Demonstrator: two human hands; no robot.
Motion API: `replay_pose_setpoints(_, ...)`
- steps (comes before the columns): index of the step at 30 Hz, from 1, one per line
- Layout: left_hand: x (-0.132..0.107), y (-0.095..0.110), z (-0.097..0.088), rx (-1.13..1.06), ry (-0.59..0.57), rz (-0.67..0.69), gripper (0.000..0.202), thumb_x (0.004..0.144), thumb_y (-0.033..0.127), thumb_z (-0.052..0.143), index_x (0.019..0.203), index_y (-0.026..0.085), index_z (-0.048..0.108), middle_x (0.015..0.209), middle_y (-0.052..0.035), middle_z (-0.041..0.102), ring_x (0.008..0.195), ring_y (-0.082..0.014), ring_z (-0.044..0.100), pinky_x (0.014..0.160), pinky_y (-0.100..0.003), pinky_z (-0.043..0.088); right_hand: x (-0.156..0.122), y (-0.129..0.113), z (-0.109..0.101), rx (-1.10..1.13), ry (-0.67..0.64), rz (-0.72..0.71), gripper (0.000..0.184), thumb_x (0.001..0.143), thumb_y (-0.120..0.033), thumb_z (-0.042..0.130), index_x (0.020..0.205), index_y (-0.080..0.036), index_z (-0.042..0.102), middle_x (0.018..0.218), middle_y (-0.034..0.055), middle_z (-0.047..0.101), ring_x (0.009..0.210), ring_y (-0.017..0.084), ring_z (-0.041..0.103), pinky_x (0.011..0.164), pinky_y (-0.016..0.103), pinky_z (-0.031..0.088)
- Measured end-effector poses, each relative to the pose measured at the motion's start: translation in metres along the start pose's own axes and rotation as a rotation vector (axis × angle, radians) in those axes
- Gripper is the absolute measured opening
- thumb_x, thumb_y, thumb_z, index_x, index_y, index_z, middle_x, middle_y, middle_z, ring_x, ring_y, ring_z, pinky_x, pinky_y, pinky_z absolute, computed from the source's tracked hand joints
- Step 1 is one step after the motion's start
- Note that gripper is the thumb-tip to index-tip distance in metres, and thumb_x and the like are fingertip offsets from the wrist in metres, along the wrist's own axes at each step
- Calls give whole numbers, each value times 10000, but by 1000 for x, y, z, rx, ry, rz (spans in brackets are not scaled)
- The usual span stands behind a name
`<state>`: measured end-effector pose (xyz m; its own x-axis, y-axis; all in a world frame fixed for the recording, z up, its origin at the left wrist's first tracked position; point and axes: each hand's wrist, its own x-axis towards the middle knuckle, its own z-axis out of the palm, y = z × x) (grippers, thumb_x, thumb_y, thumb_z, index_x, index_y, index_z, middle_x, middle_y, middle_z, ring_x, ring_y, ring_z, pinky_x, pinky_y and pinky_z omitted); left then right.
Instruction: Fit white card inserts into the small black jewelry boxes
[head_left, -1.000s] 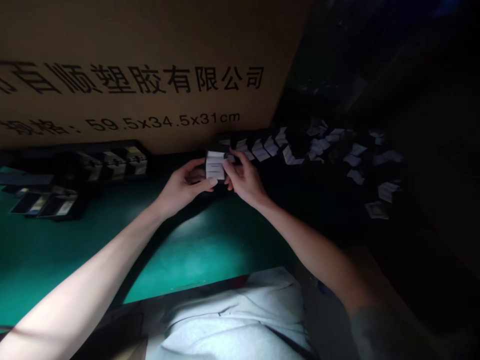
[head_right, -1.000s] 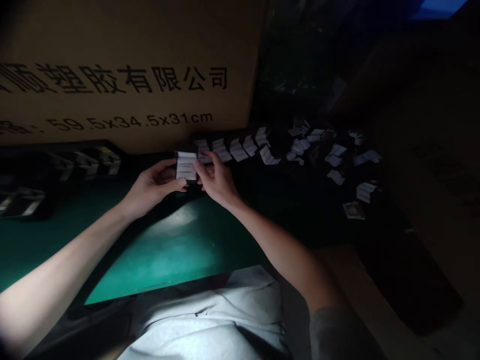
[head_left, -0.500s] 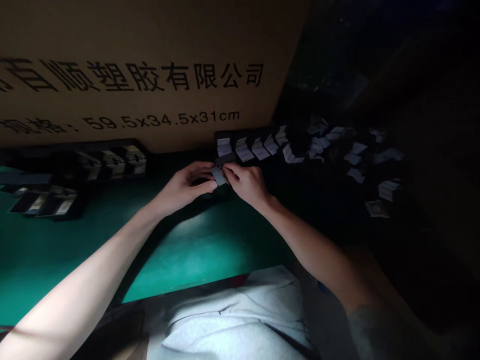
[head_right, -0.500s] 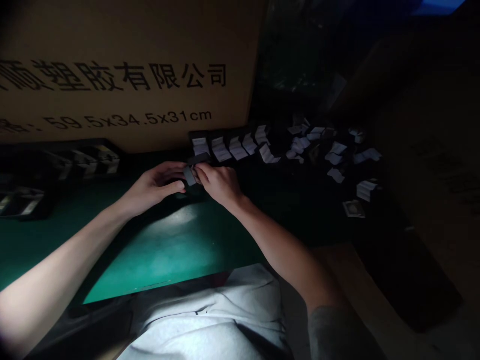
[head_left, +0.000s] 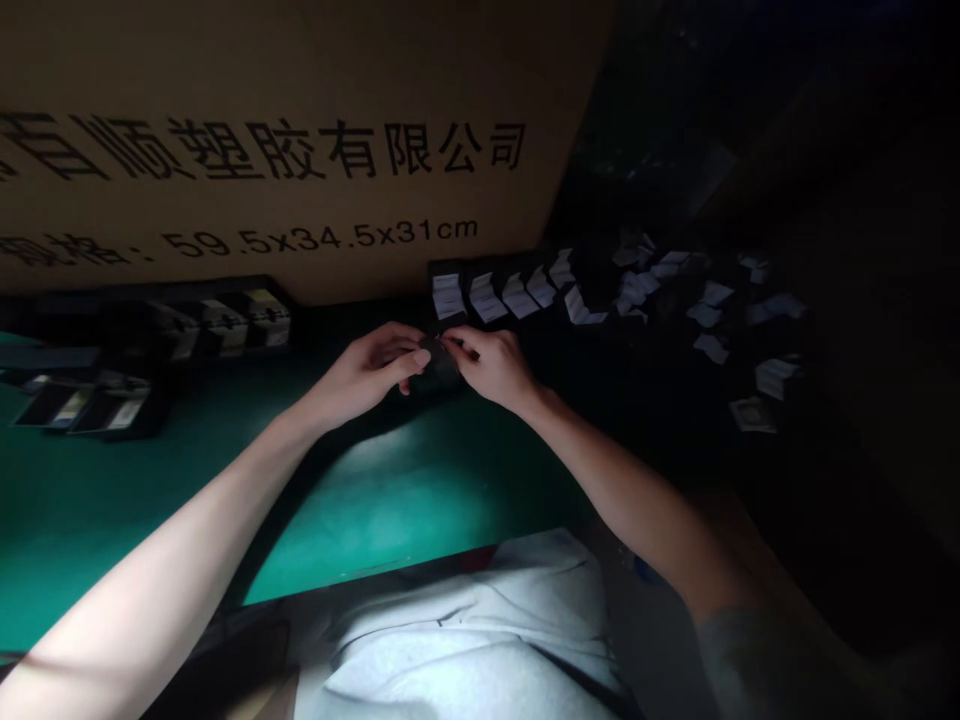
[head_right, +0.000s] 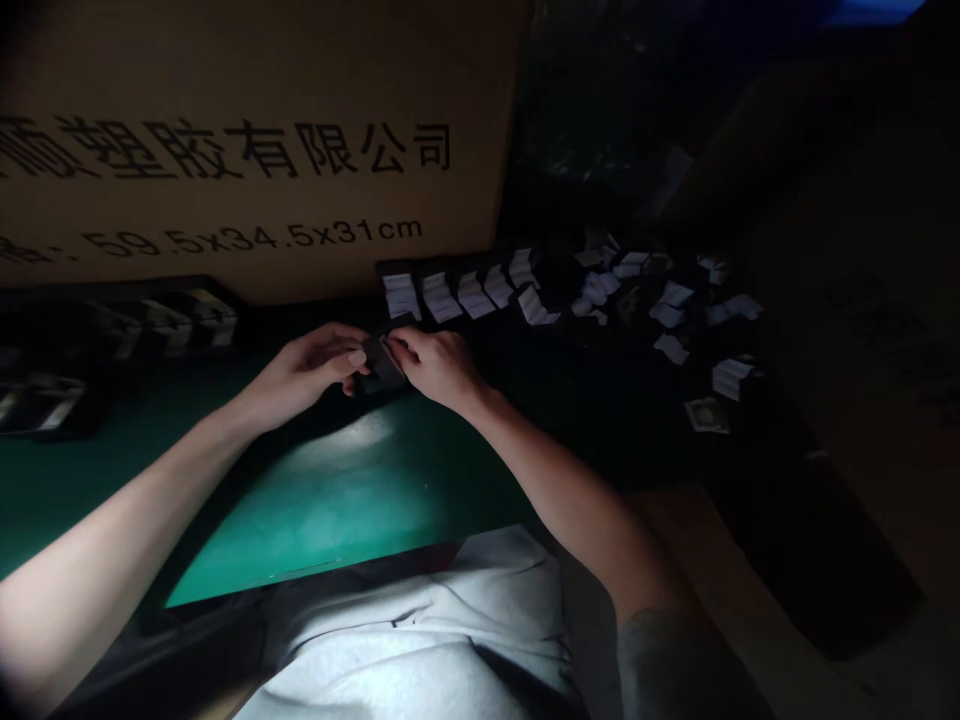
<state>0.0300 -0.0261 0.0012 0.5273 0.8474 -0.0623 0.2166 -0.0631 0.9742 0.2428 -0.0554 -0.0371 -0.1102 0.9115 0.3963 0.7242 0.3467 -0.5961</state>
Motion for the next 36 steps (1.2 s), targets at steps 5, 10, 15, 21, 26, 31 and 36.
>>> replay_pose_setpoints(5, 2, -5, -1, -31, 32, -21, 518, 879, 646, 712, 1127, 191, 722, 847, -64, 703, 703, -173, 663, 617, -280, 581, 2, 0, 1, 70, -14, 6, 236, 1025, -274, 574, 1080, -191, 788, 747, 21, 762, 653, 117, 674, 638, 216, 448)
replay_pose_setpoints(10, 2, -6, 1, -57, 53, -10, 489, 893, 641, 698, 1052, 180, 740, 891, -83, 703, 807, -203, 685, 642, -281, 583, 2, 4, 2, 130, 0, -5, 253, 1035, -310, 580, 1091, -201, 801, 831, 37, 792, 698, 131, 710, 670, 221, 484)
replay_pose_setpoints(15, 1, 1, 3, -9, 48, -14, 491, 853, 659, 731, 974, 184, 707, 834, -70, 703, 714, -186, 666, 646, -308, 583, 0, 5, 1, 223, 24, -93, 259, 1034, -311, 589, 1048, -203, 823, 923, 39, 817, 770, 137, 738, 738, 224, 527)
replay_pose_setpoints(21, 0, 1, 0, 48, -27, 17, 455, 807, 590, 808, 950, 187, 650, 812, -37, 695, 643, -153, 633, 641, -295, 555, -4, 1, 4, 220, 21, -107, 285, 1034, -347, 585, 996, -202, 827, 866, 36, 807, 716, 133, 711, 698, 233, 518)
replay_pose_setpoints(26, 0, 1, -1, 41, -56, 0, 421, 868, 570, 754, 965, 180, 628, 831, -29, 682, 669, -148, 637, 650, -278, 545, -5, 1, 7, 133, 22, -120, 295, 1039, -346, 567, 998, -179, 806, 751, 25, 765, 628, 105, 652, 624, 214, 453)
replay_pose_setpoints(31, 2, -5, -2, -33, -27, -33, 378, 867, 519, 758, 985, 176, 653, 940, -45, 705, 758, -173, 687, 740, -316, 597, -3, 0, 9, 134, 65, -160, 233, 1013, -300, 591, 966, -158, 771, 638, -13, 690, 558, 81, 587, 589, 202, 409)
replay_pose_setpoints(36, 4, -7, -1, -118, 19, -38, 329, 832, 457, 781, 962, 173, 677, 927, -42, 695, 826, -198, 702, 774, -337, 622, -2, -2, 4, 172, -4, -141, 211, 1021, -295, 571, 996, -169, 738, 685, -13, 707, 610, 94, 646, 612, 192, 438)
